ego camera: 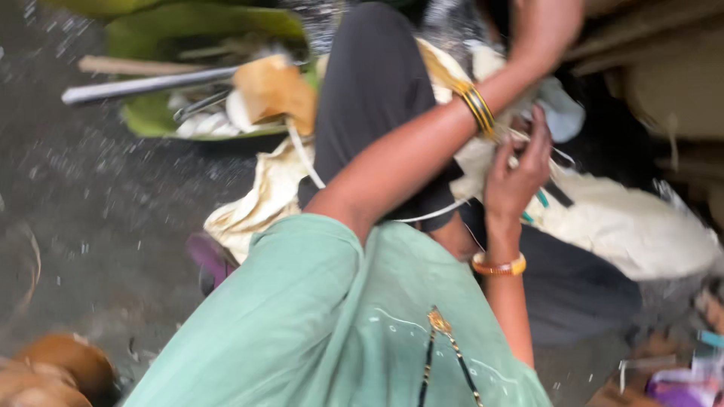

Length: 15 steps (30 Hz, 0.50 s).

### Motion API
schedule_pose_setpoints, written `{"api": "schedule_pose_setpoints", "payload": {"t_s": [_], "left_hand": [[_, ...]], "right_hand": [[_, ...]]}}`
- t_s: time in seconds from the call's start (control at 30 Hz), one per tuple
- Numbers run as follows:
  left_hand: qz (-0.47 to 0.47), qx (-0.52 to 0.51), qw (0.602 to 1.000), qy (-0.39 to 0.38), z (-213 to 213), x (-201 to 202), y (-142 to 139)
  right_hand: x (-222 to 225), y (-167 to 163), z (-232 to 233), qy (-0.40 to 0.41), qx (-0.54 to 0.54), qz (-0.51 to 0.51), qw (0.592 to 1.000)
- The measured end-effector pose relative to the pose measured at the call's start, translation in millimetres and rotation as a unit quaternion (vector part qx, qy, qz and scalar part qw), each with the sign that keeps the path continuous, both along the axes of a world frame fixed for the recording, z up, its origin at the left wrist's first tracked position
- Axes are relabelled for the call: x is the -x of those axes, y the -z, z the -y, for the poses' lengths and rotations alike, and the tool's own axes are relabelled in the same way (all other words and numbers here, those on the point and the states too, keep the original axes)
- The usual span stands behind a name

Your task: The person sits on the floor and uses pliers to strip and cut white wires, then inserts them into slots on large cylindrical spools. They also fold and attach pieces of brown paper to the spools to secure the wires.

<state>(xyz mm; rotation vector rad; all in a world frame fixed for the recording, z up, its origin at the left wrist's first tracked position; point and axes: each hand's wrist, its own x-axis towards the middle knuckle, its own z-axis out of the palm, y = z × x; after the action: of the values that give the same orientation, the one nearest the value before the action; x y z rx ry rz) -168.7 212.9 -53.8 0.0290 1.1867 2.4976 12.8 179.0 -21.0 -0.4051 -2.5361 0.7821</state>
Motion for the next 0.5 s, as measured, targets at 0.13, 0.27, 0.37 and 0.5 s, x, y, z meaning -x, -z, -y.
{"api": "schedule_pose_setpoints", "payload": {"t_s": [0.13, 0.27, 0.37, 0.5], "left_hand": [[-0.16, 0.14, 0.977, -0.032, 74.0, -11.7, -42.7], [-0.508, 0.581, 0.636, 0.027, 241.0, 0.3, -71.1], [-0.529, 0.627, 0.563, 0.096, 352.2, 0.1, -66.5], [-0.454, 0.688, 0.557, 0.105, 397.9, -6.7, -51.8]], "right_hand": [[-8.3, -1.8, 15.7, -0.001, 0.075, 0.026, 0.997], [-2.6, -15.9, 28.3, -0.018, 0.036, -0.004, 0.999], [9.0, -29.3, 50.4, -0.054, -0.089, -0.021, 0.994], [39.5, -37.8, 104.6, -0.236, 0.063, 0.015, 0.97]]}}
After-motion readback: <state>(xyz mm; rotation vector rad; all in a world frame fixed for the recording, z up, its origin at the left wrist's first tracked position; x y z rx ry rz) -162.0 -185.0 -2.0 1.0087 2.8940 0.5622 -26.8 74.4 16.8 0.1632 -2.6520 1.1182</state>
